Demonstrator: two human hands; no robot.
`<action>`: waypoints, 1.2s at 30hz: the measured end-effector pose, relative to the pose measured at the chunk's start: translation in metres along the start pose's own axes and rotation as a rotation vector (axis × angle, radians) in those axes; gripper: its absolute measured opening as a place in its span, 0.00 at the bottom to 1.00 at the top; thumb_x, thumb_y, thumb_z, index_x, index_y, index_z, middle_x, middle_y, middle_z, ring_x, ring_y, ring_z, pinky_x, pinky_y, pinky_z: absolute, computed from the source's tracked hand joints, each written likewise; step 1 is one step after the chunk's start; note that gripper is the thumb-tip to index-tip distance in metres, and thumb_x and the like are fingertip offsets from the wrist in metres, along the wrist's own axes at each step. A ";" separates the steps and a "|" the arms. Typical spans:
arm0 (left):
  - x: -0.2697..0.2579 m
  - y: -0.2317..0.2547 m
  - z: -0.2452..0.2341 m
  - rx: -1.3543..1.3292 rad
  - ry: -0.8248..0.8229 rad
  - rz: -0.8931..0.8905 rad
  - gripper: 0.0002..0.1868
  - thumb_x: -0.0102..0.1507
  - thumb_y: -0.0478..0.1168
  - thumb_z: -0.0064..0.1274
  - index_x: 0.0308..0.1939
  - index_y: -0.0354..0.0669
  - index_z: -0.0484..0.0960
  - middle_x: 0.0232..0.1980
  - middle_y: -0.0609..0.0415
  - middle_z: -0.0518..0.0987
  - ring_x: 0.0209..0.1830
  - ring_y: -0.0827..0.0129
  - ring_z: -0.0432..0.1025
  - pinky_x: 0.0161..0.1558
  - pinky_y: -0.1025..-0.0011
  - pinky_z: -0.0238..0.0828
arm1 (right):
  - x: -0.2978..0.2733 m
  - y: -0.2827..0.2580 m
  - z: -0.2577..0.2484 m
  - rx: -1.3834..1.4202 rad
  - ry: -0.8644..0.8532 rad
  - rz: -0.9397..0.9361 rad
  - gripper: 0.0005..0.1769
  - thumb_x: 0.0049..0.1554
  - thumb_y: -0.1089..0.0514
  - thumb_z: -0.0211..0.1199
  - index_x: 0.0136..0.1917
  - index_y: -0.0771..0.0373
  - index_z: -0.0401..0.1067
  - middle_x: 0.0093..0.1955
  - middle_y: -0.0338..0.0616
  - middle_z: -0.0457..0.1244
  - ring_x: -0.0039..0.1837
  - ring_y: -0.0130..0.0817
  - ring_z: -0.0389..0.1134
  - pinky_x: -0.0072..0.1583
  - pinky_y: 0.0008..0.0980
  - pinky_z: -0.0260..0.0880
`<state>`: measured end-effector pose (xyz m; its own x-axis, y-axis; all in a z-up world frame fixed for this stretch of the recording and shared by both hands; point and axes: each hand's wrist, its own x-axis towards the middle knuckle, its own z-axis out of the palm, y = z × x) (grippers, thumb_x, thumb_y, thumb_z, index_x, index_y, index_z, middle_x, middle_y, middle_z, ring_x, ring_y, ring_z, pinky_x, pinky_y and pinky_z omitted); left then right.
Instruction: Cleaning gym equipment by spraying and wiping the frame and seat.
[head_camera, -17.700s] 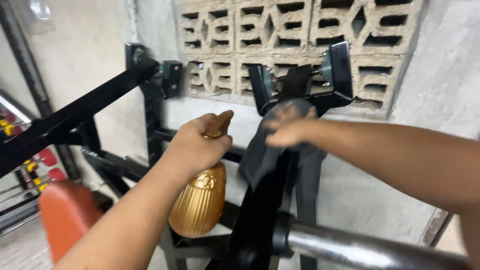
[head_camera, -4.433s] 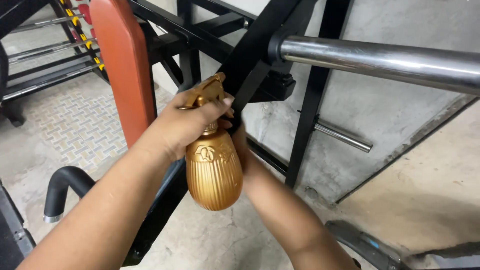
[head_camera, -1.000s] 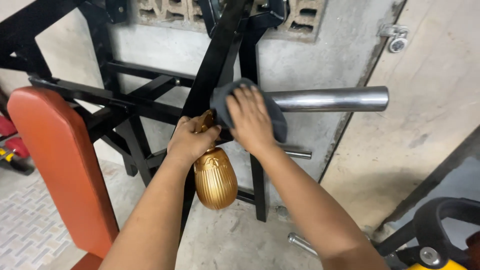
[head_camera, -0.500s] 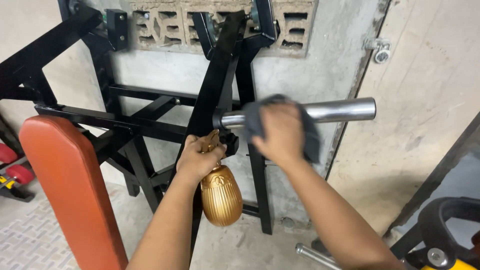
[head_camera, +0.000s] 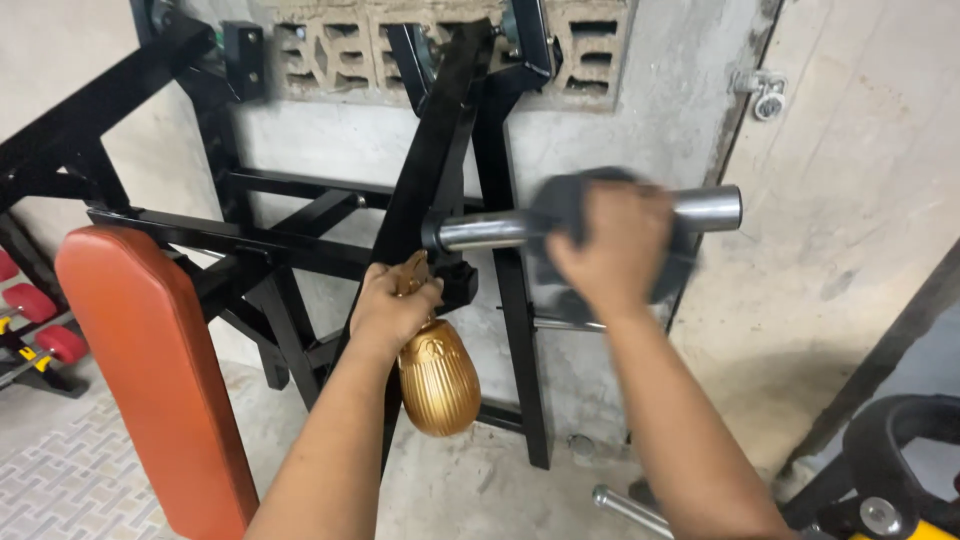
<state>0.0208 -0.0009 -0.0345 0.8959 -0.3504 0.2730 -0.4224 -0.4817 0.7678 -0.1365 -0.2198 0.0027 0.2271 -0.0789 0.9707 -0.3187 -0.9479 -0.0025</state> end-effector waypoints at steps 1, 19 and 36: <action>-0.002 -0.001 -0.001 -0.002 0.006 0.002 0.31 0.53 0.58 0.62 0.55 0.46 0.85 0.57 0.57 0.72 0.56 0.62 0.74 0.59 0.65 0.69 | -0.004 0.013 -0.005 0.002 0.005 -0.004 0.31 0.44 0.44 0.71 0.55 0.64 0.72 0.54 0.56 0.65 0.62 0.57 0.63 0.72 0.61 0.51; -0.012 0.024 0.007 0.237 0.083 -0.100 0.33 0.52 0.61 0.61 0.60 0.58 0.82 0.68 0.53 0.66 0.65 0.51 0.65 0.62 0.56 0.65 | -0.069 -0.096 0.085 0.494 0.400 0.477 0.44 0.62 0.68 0.63 0.85 0.59 0.47 0.88 0.66 0.21 0.90 0.68 0.27 0.86 0.58 0.40; -0.013 0.012 0.000 0.191 -0.048 -0.012 0.34 0.52 0.60 0.65 0.58 0.51 0.83 0.66 0.53 0.65 0.66 0.55 0.66 0.65 0.60 0.64 | 0.050 0.004 -0.033 -0.277 -0.588 0.220 0.34 0.58 0.35 0.62 0.64 0.64 0.71 0.59 0.60 0.68 0.66 0.58 0.64 0.81 0.62 0.41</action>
<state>0.0040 -0.0020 -0.0294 0.8952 -0.3796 0.2334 -0.4347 -0.6281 0.6454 -0.1565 -0.2176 0.0589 0.5666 -0.4895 0.6628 -0.6205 -0.7828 -0.0477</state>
